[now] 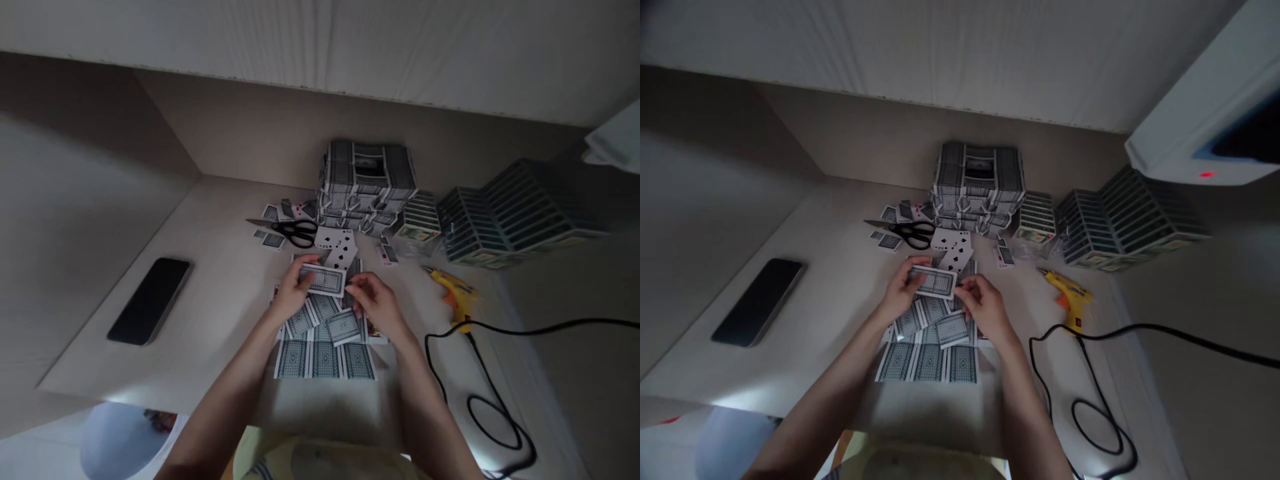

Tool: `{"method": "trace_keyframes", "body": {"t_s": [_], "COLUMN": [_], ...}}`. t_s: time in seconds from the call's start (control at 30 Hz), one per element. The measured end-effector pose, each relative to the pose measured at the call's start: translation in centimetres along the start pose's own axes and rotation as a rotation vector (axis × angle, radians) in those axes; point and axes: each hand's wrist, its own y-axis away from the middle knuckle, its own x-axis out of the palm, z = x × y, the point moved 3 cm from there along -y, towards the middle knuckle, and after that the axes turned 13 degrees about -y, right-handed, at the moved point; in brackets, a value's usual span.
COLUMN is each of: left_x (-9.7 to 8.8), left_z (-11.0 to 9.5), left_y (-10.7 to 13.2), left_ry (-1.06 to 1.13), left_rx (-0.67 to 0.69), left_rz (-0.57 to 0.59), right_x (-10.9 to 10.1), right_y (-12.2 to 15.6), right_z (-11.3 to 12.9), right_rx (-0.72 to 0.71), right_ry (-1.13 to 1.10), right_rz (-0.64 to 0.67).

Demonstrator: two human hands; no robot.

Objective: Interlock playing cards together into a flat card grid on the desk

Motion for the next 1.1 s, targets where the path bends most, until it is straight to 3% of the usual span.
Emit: {"method": "trace_keyframes", "body": {"t_s": [0.17, 0.37, 0.5, 0.63, 0.73, 0.87, 1.1], "left_x": [-0.4, -0.6, -0.5, -0.6, -0.6, -0.4, -0.6], "left_z": [-0.1, 0.0, 0.3, 0.5, 0.5, 0.5, 0.7], "left_y": [-0.1, -0.2, -0.3, -0.4, -0.4, -0.4, -0.7], "left_ry": [0.104, 0.164, 0.238, 0.375, 0.433, 0.52, 0.546], "left_rx": [0.006, -0.033, -0.067, -0.117, -0.166, -0.207, -0.228], "left_rz": [0.004, -0.03, -0.061, -0.101, -0.119, -0.057, -0.107], "right_x": [0.3, 1.2, 0.3, -0.6, -0.4, 0.1, 0.1], "right_y": [1.5, 1.9, 1.2, 0.4, 0.1, -0.2, -0.4], "right_z": [0.8, 0.7, 0.2, -0.4, -0.4, -0.3, -0.5], "right_rx": [-0.098, -0.079, -0.059, 0.058, 0.094, 0.122, 0.117], "right_ry": [0.424, 0.581, 0.365, -0.185, -0.405, -0.442, -0.404], "right_rz": [0.373, 0.351, 0.258, 0.029, -0.051, -0.065, -0.087]}}
